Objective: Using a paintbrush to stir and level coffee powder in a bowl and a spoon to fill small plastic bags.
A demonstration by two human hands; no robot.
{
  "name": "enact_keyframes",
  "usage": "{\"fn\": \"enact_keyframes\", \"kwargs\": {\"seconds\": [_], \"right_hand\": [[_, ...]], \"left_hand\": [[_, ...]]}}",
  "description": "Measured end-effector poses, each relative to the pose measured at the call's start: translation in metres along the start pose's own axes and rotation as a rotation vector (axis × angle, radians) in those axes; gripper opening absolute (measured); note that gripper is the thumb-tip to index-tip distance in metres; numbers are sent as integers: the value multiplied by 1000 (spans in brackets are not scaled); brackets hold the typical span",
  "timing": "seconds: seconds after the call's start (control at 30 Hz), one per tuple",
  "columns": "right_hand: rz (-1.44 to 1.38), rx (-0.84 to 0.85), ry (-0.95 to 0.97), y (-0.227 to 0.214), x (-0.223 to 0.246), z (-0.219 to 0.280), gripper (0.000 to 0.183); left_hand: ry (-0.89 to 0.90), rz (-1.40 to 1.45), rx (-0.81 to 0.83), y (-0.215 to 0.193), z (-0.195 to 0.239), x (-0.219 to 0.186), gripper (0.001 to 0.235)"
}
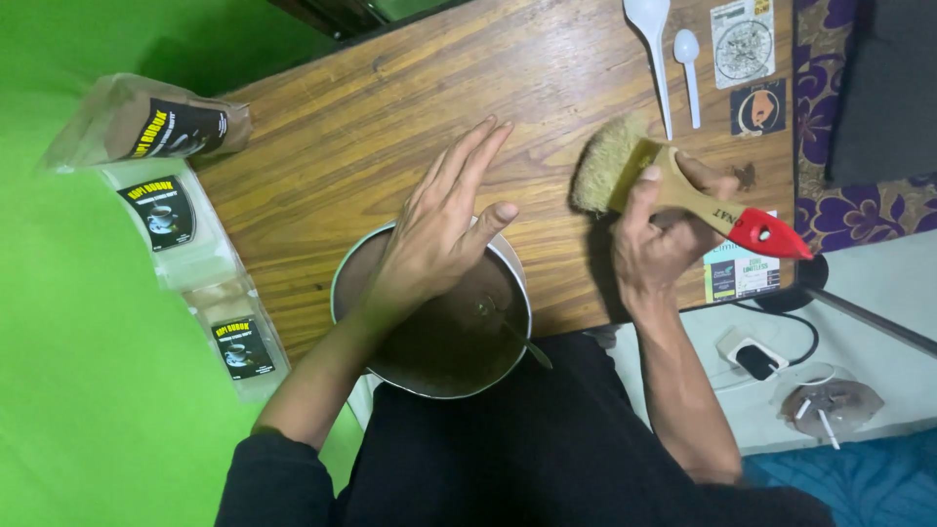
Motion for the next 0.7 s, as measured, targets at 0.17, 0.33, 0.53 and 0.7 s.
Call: {"fn": "enact_keyframes", "kwargs": {"seconds": [0.17, 0.33, 0.53, 0.7], "right_hand": [[107, -12, -66, 11, -21, -1, 20], [118, -13, -61, -17, -31, 5, 19], [-42, 131, -204, 60, -20, 25, 24], [21, 158, -118, 46, -17, 20, 22]], "left_hand": [[89, 14, -21, 12, -3, 4, 71], [112, 72, -64, 5, 0, 19, 73], [91, 134, -69, 3, 16, 37, 84], [150, -109, -112, 15, 22, 68, 98]]}}
Point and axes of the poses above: each hand's wrist, its own z-axis away from the middle knuckle, its own y-axis out of the palm, x = y × z, the point moved 1 cm from there along -z, towards the middle knuckle, and after that the axes turned 3 degrees about z, right-handed, at the moved point
